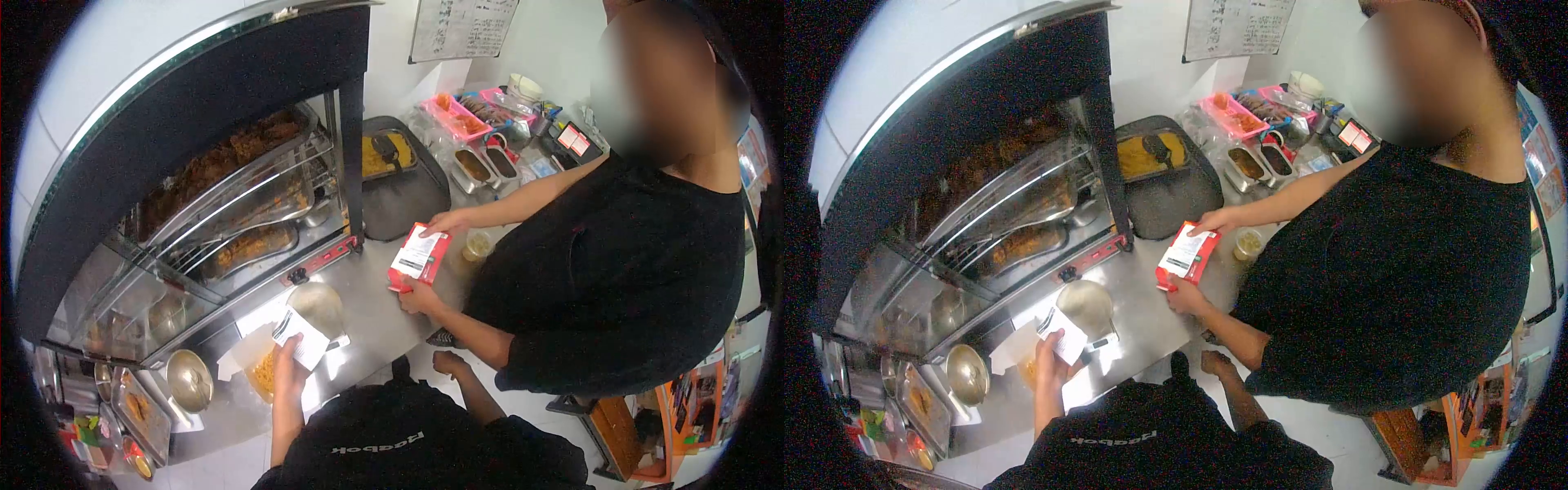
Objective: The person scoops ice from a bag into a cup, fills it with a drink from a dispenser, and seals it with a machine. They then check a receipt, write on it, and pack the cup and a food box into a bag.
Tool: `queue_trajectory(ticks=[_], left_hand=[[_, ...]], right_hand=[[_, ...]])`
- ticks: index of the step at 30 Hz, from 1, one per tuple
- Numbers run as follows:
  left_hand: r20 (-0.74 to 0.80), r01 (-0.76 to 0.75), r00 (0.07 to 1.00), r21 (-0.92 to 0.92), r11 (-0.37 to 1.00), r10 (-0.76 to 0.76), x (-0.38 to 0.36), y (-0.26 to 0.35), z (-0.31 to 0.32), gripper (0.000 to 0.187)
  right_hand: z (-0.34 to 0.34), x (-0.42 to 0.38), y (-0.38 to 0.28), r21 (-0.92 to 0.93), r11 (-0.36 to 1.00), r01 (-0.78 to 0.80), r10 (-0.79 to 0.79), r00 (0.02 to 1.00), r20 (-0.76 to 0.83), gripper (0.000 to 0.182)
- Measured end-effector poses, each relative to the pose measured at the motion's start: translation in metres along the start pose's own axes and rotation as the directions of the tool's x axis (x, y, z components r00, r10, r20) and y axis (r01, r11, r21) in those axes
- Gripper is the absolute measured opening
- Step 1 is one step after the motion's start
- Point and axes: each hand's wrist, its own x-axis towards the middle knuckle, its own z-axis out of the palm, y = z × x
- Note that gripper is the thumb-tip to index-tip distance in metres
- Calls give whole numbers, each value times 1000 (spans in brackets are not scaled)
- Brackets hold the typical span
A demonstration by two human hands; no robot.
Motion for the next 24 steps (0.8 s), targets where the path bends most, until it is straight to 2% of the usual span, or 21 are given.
queue_trajectory(ticks=[2,3,6,7,10,13,17,19,22,24], left_hand=[[26,18,1000,7,1000,-18,-5,10,12,39],[37,28,999,11,1000,-29,-7,13,17,39],[18,-18,1000,-4,1000,18,0,10,21,37],[28,-17,999,-1,1000,17,1,10,22,37],[53,-8,999,12,1000,7,3,9,25,37],[67,7,998,11,1000,-8,5,4,29,37],[94,16,995,-8,1000,-15,16,-9,26,37],[108,40,993,8,999,-41,23,-15,26,35],[137,80,987,55,995,-87,34,-29,33,32],[158,102,981,87,991,-115,40,-42,41,31]], right_hand=[[-35,-36,-32,151,980,-132,117,988,99,29],[-35,-34,-32,116,989,-93,83,993,87,28],[-41,-35,-38,135,976,-172,145,971,188,27],[-30,-27,-29,194,975,-106,84,990,117,28],[-31,-34,-25,255,966,-38,30,999,35,27],[-22,-20,-14,217,973,-79,62,994,87,27],[-28,-31,-13,231,973,-1,-4,1000,21,26],[-34,-39,-19,249,967,-43,34,999,40,25],[-25,-17,-8,200,977,-79,49,988,149,28],[-28,4,-1,304,951,-53,-3,983,182,30]])
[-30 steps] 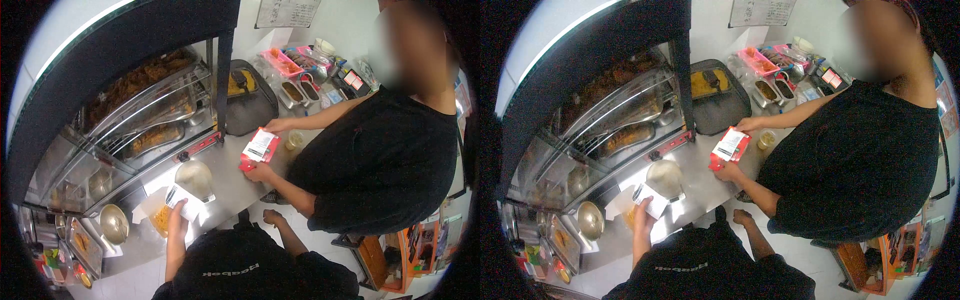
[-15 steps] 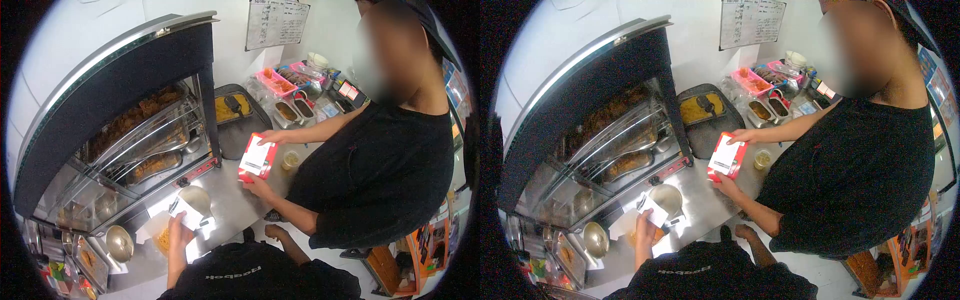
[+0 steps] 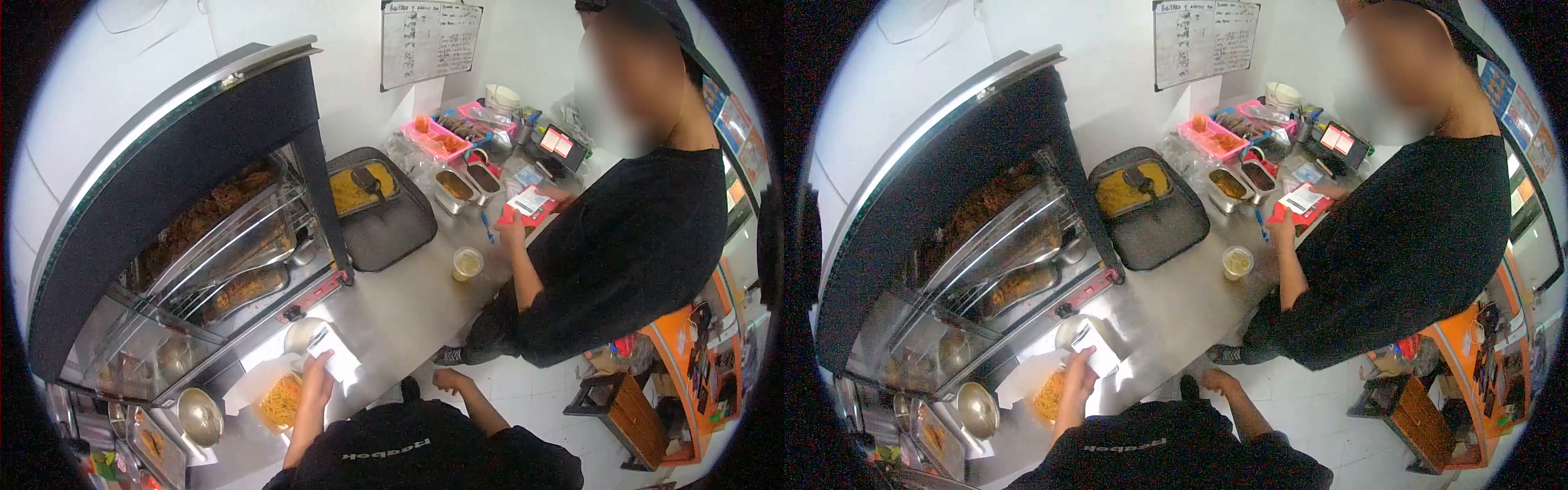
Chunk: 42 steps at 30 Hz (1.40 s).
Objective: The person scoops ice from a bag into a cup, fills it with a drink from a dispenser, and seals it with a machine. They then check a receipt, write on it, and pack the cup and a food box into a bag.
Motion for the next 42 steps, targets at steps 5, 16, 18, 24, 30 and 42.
queue_trajectory(ticks=[5,16,18,24,30,42], left_hand=[[118,84,989,7,996,-84,6,-23,33,32],[-64,106,992,4,994,-106,13,-73,50,32],[-87,86,993,56,995,-81,10,-87,39,35],[-356,90,927,-88,992,-116,-18,-105,31,31],[-435,-6,900,-38,999,-11,-23,-104,27,34],[-196,-224,852,701,677,485,68,-190,-14,43]], right_hand=[[-38,-29,-2,430,857,285,-292,955,-51,27],[-338,-13,-23,-178,766,618,-314,118,-942,20],[-385,58,13,-344,894,289,-388,113,-915,29],[-444,119,22,-112,975,-190,-43,333,-942,45],[-453,172,59,-293,941,168,-337,409,-848,40],[-307,-76,-94,773,-14,634,-832,421,-361,33]])
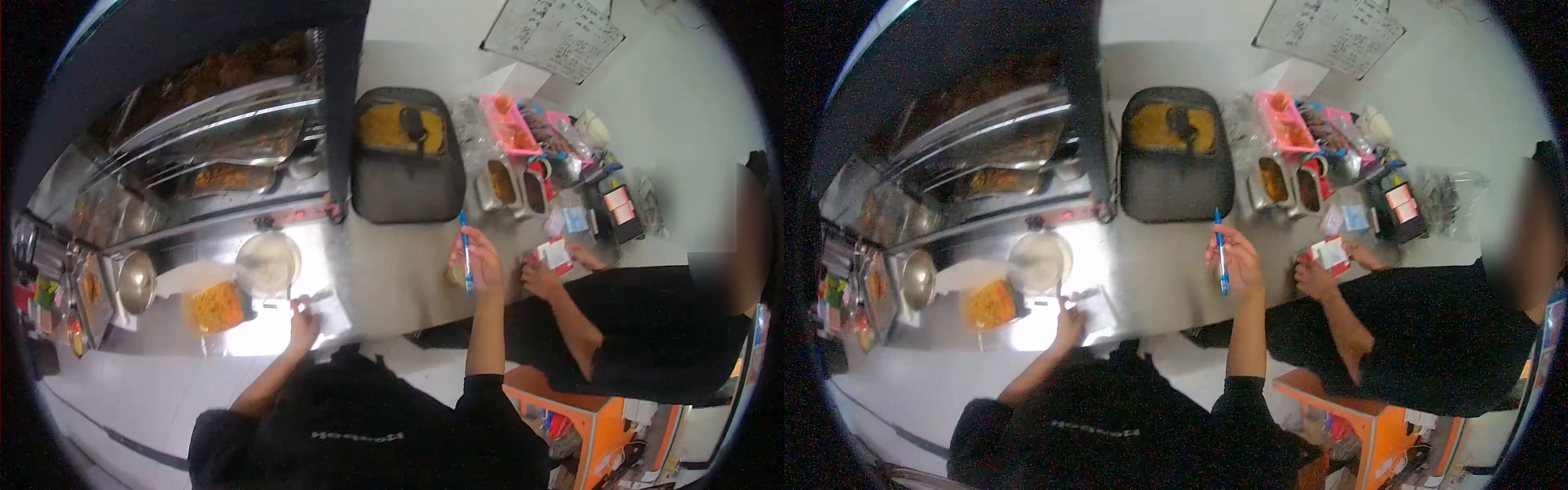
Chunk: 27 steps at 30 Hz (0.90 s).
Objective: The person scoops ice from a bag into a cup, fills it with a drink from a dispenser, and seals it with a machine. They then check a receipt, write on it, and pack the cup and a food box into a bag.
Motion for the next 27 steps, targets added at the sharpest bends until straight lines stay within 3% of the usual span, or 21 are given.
queue_trajectory(ticks=[1,2,4,6,8,9,11,12,14,17,20,23,26,27], left_hand=[[-7,42,999,-14,999,-42,1,0,6,39],[-74,-232,969,56,971,236,9,-21,17,29],[34,-106,994,109,988,103,3,13,15,18],[42,-153,988,116,981,149,2,19,18,18],[98,-276,961,347,896,258,-3,31,12,25],[169,-308,951,441,843,258,-4,31,8,34],[198,-448,890,548,707,411,0,33,1,38],[220,-510,847,593,623,484,1,31,-1,40],[181,-464,875,572,676,448,5,29,-6,50],[222,-470,877,578,667,426,8,30,-10,52],[228,-434,899,585,686,374,8,34,-10,54],[215,-400,914,605,688,343,6,37,-8,57],[201,-369,928,616,696,314,4,39,-6,58],[203,-364,930,625,691,307,4,39,-6,58]], right_hand=[[11,-4,22,220,974,51,-78,990,118,36],[21,-9,47,224,974,31,-49,996,76,37],[36,-22,103,216,975,-47,50,999,-9,37],[47,-35,161,-18,964,-264,260,958,-122,35],[51,-47,205,-361,812,-458,420,889,-181,32],[57,-54,220,-446,784,-433,390,901,-189,29],[68,-62,240,-611,705,-360,313,931,-187,23],[70,-63,248,-598,727,-337,277,941,-194,20],[71,-62,258,-578,764,-287,202,957,-208,13],[75,-49,266,-713,684,-153,97,988,-119,6],[83,-40,269,-807,577,-128,42,991,-127,12],[70,-40,270,-874,481,-71,112,994,-19,13],[75,-38,261,-892,441,-98,-40,991,-129,16],[72,-39,261,-899,428,-95,-7,994,-108,15]])
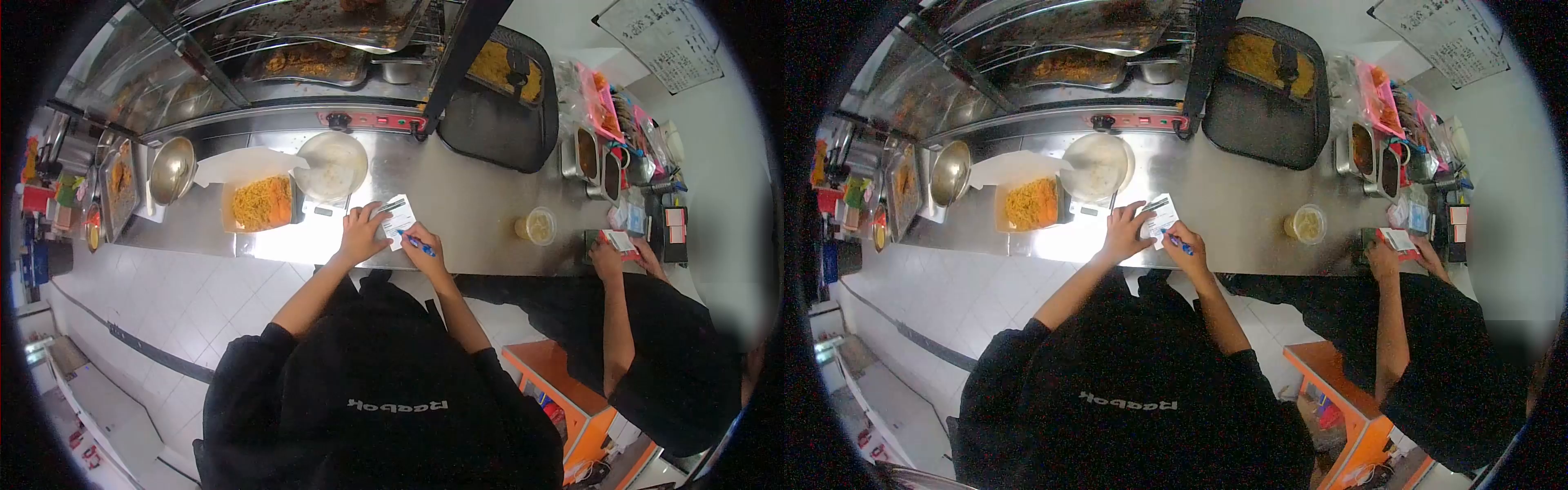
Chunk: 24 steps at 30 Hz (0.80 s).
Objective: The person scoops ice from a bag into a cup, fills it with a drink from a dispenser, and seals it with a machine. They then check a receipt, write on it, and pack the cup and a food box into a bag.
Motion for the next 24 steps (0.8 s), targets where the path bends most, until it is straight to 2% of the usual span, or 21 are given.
queue_trajectory(ticks=[2,5,7,9,11,14,15,16,17,18,19,21,22,23,24], left_hand=[[10,7,1000,23,1000,-7,2,1,0,59],[5,-4,1000,50,999,4,1,-1,3,60],[-12,-16,1000,45,999,17,1,-1,3,60],[-11,-22,1000,55,998,23,-1,-1,2,60],[-8,-18,1000,75,997,19,0,-1,2,61],[51,-66,997,63,996,63,1,-4,0,58],[72,-85,994,72,994,80,2,-8,-4,58],[34,-121,992,-90,989,124,4,-6,-19,54],[-23,-109,994,-235,966,107,4,-7,-39,54],[-197,-149,971,-58,987,135,6,-15,-61,55],[-349,-155,918,127,980,191,8,-30,-85,56],[-640,43,760,219,975,110,7,-74,-152,60],[-694,217,719,162,962,-45,7,-75,-199,63],[-652,257,758,302,918,2,6,-89,-241,67],[-544,328,838,426,843,-51,2,-108,-260,69]], right_hand=[[-4,2,5,-27,1000,14,-12,997,75,15],[-17,3,-2,61,998,21,-26,996,81,14],[-23,4,3,15,999,-30,26,977,209,15],[-25,3,-2,-89,996,22,-4,979,204,19],[-31,7,-16,-264,950,168,-149,985,91,27],[-21,14,-8,-606,696,384,-274,923,270,42],[-15,15,-5,-632,673,383,-286,924,255,44],[-11,14,-3,-656,649,386,-303,922,242,46],[-8,14,-1,-677,623,391,-323,918,232,48],[-6,14,-4,-692,615,377,-365,915,174,48],[-5,15,-9,-644,685,340,-345,930,125,47],[0,12,-23,-531,809,252,-278,960,32,45],[6,9,-33,-458,852,254,-267,963,37,42],[13,7,-43,-383,888,253,-258,965,39,39],[21,6,-51,-307,918,249,-249,968,41,36]])
